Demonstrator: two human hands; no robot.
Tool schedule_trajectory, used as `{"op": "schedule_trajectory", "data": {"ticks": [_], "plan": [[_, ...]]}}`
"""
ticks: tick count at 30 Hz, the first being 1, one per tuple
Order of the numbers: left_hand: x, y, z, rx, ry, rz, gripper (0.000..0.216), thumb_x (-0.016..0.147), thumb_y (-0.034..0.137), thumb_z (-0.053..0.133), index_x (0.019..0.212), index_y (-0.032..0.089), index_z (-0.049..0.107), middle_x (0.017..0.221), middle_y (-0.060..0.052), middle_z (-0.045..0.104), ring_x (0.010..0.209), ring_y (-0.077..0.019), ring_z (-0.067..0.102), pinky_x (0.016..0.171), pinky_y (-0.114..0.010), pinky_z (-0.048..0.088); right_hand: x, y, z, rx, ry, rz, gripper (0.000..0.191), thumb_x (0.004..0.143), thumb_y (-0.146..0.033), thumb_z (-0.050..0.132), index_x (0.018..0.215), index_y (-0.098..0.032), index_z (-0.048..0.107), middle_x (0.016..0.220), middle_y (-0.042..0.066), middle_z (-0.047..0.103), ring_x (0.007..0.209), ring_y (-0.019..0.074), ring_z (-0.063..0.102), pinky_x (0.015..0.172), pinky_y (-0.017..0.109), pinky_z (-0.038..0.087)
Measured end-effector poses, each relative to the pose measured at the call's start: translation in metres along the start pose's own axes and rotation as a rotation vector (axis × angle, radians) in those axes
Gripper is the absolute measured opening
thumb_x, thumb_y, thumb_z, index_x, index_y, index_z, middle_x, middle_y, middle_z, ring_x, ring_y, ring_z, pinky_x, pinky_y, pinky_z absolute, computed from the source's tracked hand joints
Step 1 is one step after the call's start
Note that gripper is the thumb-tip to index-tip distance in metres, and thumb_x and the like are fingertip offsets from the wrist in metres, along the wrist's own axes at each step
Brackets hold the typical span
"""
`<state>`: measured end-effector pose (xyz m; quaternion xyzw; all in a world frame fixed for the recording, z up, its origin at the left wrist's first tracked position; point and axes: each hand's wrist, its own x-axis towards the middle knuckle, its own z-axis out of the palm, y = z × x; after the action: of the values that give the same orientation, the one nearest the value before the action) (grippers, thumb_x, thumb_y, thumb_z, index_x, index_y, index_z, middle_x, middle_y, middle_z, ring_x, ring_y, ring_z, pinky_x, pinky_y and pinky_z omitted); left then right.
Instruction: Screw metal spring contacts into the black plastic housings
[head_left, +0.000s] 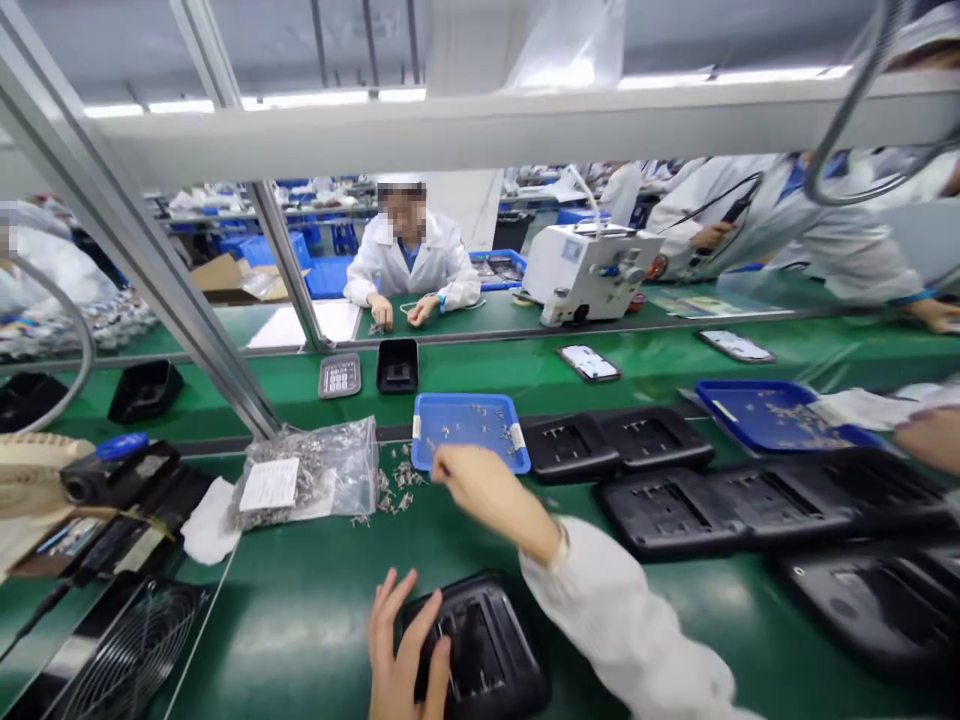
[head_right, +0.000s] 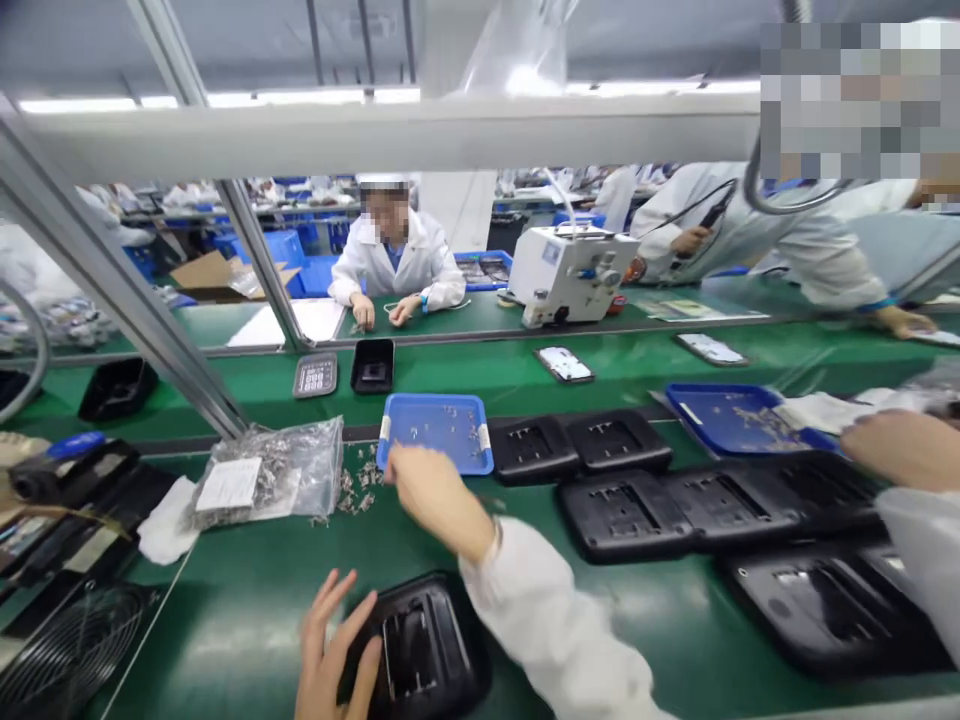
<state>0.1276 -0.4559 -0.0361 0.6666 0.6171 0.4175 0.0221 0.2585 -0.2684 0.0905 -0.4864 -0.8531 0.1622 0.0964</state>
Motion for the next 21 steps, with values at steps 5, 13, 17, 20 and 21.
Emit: {"op": "schedule_trajectory", "data": {"ticks": [5, 13, 17, 20, 21], "plan": [[0.048, 0.0, -0.018, -0.155, -0.009, 0.156, 0.041, 0.094, 0.018, 0.054, 0.13, 0.035, 0.059, 0.126, -0.005, 0.063, 0.115, -0.0194, 0.065, 0.094, -0.03, 0.06, -0.079, -0.022, 0.009, 0.164, -0.107, -0.156, 0.024, 0.082, -0.008, 0.049, 0.092, -0.023, 0.065, 0.092, -0.003, 0.072, 0.08, 0.0131, 0.067, 0.063, 0.022, 0.036], [0.086, 0.023, -0.034, -0.443, -0.28, 0.376, 0.013, 0.091, 0.027, 0.063, 0.098, 0.025, 0.074, 0.083, 0.0, 0.073, 0.073, -0.0091, 0.071, 0.069, -0.011, 0.058, -0.114, 0.003, 0.008, 0.628, -0.228, 0.008, 0.015, 0.085, -0.015, 0.052, 0.086, -0.019, 0.066, 0.076, -0.003, 0.072, 0.071, 0.0087, 0.064, 0.067, 0.017, 0.041], [0.081, 0.028, -0.037, -0.547, -0.374, 0.467, 0.011, 0.09, 0.021, 0.064, 0.096, 0.021, 0.074, 0.081, -0.001, 0.074, 0.071, -0.0085, 0.071, 0.069, -0.01, 0.056, -0.125, 0.012, 0.016, 0.827, -0.477, 0.1, 0.02, 0.087, -0.035, 0.056, 0.091, -0.017, 0.064, 0.075, -0.002, 0.071, 0.042, 0.0042, 0.044, 0.043, 0.016, 0.034], [0.071, 0.025, -0.037, -0.622, -0.434, 0.377, 0.005, 0.085, 0.019, 0.07, 0.085, 0.021, 0.075, 0.076, 0.0, 0.074, 0.068, -0.009, 0.071, 0.067, -0.011, 0.056, -0.133, 0.013, 0.022, 0.939, -0.567, 0.131, 0.025, 0.089, -0.038, 0.054, 0.098, -0.016, 0.064, 0.078, -0.001, 0.07, 0.038, 0.004, 0.041, 0.037, 0.017, 0.032], [0.067, 0.022, -0.035, -0.645, -0.46, 0.302, 0.004, 0.083, 0.02, 0.073, 0.08, 0.022, 0.075, 0.072, 0.0, 0.074, 0.066, -0.0094, 0.071, 0.065, -0.011, 0.056, -0.137, 0.012, 0.024, 0.912, -0.539, 0.101, 0.025, 0.09, -0.037, 0.054, 0.098, -0.017, 0.065, 0.08, -0.001, 0.071, 0.04, 0.0047, 0.045, 0.039, 0.017, 0.035]]}}
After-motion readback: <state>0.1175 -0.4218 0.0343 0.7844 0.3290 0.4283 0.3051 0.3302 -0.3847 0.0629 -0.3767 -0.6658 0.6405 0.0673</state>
